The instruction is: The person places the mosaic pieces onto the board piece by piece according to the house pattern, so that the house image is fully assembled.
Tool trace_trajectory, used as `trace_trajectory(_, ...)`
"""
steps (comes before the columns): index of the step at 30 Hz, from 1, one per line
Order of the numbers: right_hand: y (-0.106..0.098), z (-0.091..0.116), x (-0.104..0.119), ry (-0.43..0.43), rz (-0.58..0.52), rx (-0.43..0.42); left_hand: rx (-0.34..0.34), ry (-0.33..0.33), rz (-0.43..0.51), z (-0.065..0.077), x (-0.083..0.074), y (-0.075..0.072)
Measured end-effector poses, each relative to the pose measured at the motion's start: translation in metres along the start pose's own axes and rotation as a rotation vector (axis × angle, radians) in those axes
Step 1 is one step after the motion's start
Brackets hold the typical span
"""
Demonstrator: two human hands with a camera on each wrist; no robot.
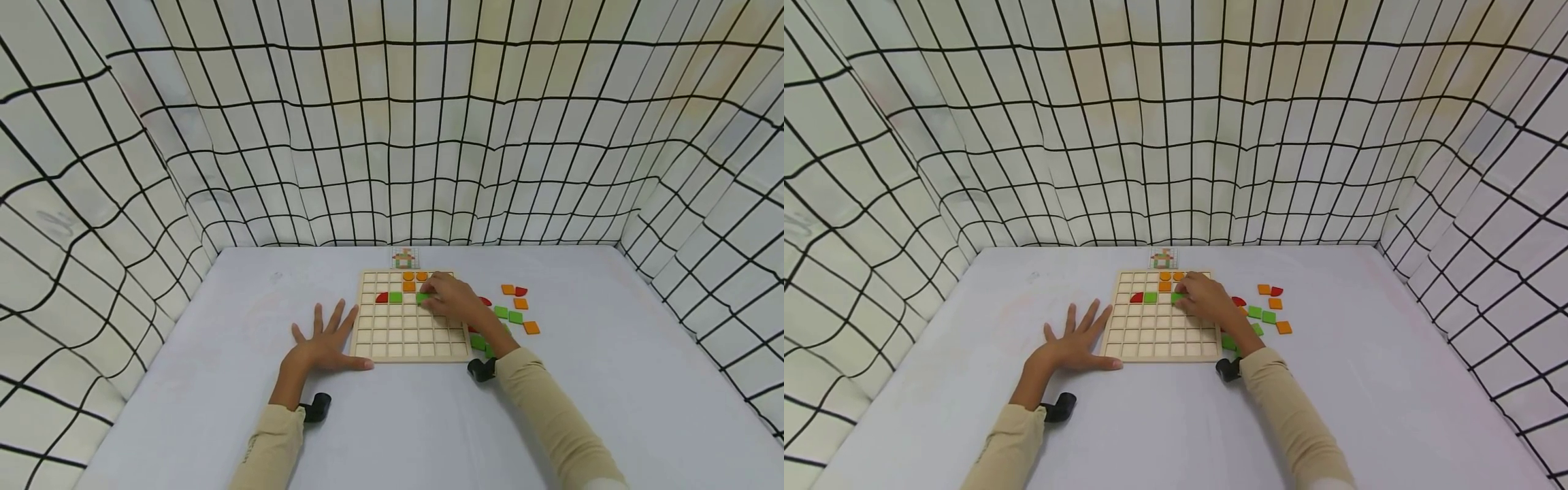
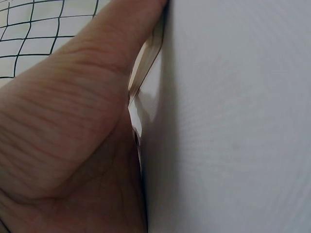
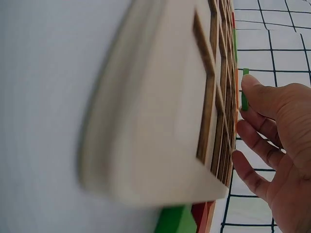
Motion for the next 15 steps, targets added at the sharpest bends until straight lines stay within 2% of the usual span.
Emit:
trace_trajectory(9,0.004,-0.008,0.004,0.04,-0.013,-0.009,0.005,-0.003,0.002,-0.004,0.003,0.003)
trace_trajectory(15,0.008,-0.013,0.007,0.051,-0.001,-0.009,-0.002,0.0,0.003,0.0,0.001,0.0)
Point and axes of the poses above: each hand's wrist, its own z-axis away from the middle knuckle, its own y-axis out of the palm, x = y × z, the point moved 10 cm from there along -z, towards the middle knuckle, and after that the axes turned 9 degrees about x, right-handed, at the moved point
